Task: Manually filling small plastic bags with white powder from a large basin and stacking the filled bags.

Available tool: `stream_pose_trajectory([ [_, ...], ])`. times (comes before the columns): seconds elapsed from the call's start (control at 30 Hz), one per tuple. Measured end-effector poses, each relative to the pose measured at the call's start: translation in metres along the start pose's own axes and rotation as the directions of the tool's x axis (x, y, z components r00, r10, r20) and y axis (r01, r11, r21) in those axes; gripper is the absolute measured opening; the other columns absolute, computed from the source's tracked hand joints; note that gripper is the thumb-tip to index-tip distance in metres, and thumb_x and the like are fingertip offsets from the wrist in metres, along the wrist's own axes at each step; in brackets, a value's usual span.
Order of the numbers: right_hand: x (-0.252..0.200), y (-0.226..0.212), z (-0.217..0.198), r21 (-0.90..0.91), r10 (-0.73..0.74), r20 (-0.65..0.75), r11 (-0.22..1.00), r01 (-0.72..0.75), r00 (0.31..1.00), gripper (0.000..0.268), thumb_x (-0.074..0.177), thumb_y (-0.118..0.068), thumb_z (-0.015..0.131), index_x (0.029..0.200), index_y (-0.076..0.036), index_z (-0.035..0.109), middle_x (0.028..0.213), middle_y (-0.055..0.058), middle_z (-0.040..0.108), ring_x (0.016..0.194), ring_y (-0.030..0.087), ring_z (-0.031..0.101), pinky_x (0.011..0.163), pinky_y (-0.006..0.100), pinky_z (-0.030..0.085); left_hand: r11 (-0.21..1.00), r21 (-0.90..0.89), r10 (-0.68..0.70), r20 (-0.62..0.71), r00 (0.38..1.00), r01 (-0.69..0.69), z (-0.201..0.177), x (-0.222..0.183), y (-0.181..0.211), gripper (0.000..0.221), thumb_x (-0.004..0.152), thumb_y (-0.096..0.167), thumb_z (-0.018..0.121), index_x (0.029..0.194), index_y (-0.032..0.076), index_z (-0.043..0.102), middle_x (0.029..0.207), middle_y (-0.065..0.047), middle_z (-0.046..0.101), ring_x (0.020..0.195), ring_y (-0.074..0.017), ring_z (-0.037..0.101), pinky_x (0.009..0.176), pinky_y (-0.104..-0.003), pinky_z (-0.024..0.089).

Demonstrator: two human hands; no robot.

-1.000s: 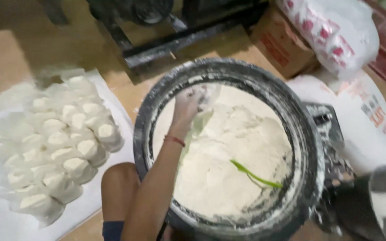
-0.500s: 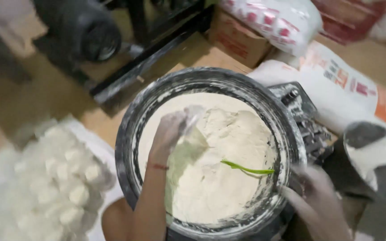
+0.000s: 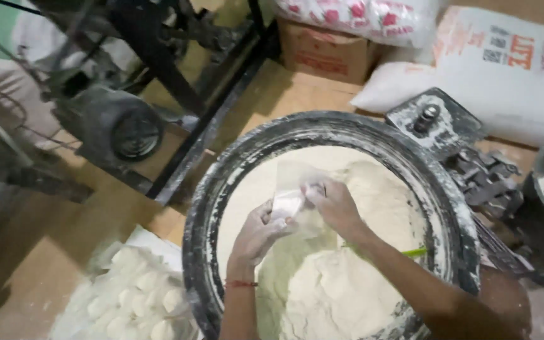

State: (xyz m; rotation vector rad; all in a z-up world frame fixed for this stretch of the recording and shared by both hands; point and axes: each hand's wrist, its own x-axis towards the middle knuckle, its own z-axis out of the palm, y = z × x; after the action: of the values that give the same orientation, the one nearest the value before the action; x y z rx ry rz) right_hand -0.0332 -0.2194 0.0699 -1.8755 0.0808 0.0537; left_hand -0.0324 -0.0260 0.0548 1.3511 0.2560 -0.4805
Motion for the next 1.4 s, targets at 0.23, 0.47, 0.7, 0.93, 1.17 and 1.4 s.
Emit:
stream_pose_trajectory([
  [0.23, 0.029, 0.018, -0.021, 0.723, 0.287, -0.118, 0.681, -0.116, 0.950, 0.018, 0.101, -0.012, 0.058, 0.114, -0.003, 0.067, 0.095, 0.009, 0.067, 0.080, 0.018, 0.070, 0.071, 0.032, 0.064, 0.985, -0.116, 0.118, -0.062, 0.991, -0.125, -0.009, 0.027, -0.018, 0.029, 0.093, 0.007, 0.068, 0.121, 0.002, 0.068, 0.108, -0.014, 0.071, 0.092, -0.0237, 0.069, 0.082, -0.041, 0.060],
  [0.47, 0.047, 0.057, -0.023, 0.812, 0.301, -0.130, 0.579, -0.073, 0.945, 0.020, 0.103, -0.014, 0.054, 0.121, -0.007, 0.061, 0.105, 0.012, 0.076, 0.087, 0.023, 0.078, 0.074, 0.036, 0.065, 0.978, -0.113, 0.165, -0.113, 0.980, -0.178, 0.005, 0.026, -0.024, 0.018, 0.094, 0.011, 0.074, 0.107, -0.001, 0.074, 0.089, -0.013, 0.072, 0.078, -0.0213, 0.069, 0.072, -0.036, 0.062],
  [0.7, 0.039, 0.052, -0.027, 0.777, 0.277, -0.084, 0.620, -0.111, 0.957, 0.014, 0.103, -0.016, 0.054, 0.117, -0.016, 0.058, 0.111, 0.009, 0.077, 0.092, 0.020, 0.077, 0.082, 0.037, 0.064, 0.965, -0.130, 0.213, -0.106, 0.971, -0.226, 0.011, 0.022, -0.018, 0.026, 0.095, 0.009, 0.069, 0.118, -0.003, 0.071, 0.100, -0.015, 0.074, 0.090, -0.0228, 0.073, 0.076, -0.034, 0.065],
  [0.93, 0.037, 0.074, -0.034, 0.454, 0.064, -0.369, 0.883, 0.119, 0.927, 0.041, 0.093, -0.009, 0.074, 0.129, -0.007, 0.053, 0.110, 0.007, 0.067, 0.090, 0.012, 0.065, 0.074, 0.030, 0.061, 0.947, -0.038, 0.308, -0.166, 0.937, -0.318, -0.003, 0.038, -0.031, 0.019, 0.087, 0.009, 0.080, 0.098, -0.006, 0.076, 0.080, -0.015, 0.073, 0.069, -0.0179, 0.071, 0.062, -0.032, 0.066],
  [1.17, 0.005, 0.050, -0.004, -0.025, -0.121, 0.011, 0.992, 0.121, 0.993, 0.023, 0.090, -0.019, 0.071, 0.108, -0.004, 0.074, 0.100, 0.017, 0.074, 0.099, 0.029, 0.071, 0.088, 0.044, 0.056, 0.942, 0.014, 0.334, -0.099, 0.937, -0.335, 0.011, 0.022, -0.019, 0.012, 0.078, 0.004, 0.081, 0.082, -0.002, 0.071, 0.074, -0.009, 0.067, 0.067, -0.0157, 0.067, 0.062, -0.030, 0.063],
  [1.4, -0.002, 0.038, 0.005, -0.156, -0.176, 0.067, 0.970, 0.184, 0.982, 0.016, 0.089, -0.027, 0.077, 0.093, -0.012, 0.079, 0.088, 0.007, 0.078, 0.089, 0.020, 0.075, 0.086, 0.035, 0.058, 0.967, -0.129, 0.220, -0.026, 0.975, -0.222, 0.027, -0.006, 0.005, 0.013, 0.086, 0.004, 0.073, 0.084, 0.002, 0.061, 0.080, -0.005, 0.058, 0.073, -0.0158, 0.065, 0.059, -0.025, 0.064],
])
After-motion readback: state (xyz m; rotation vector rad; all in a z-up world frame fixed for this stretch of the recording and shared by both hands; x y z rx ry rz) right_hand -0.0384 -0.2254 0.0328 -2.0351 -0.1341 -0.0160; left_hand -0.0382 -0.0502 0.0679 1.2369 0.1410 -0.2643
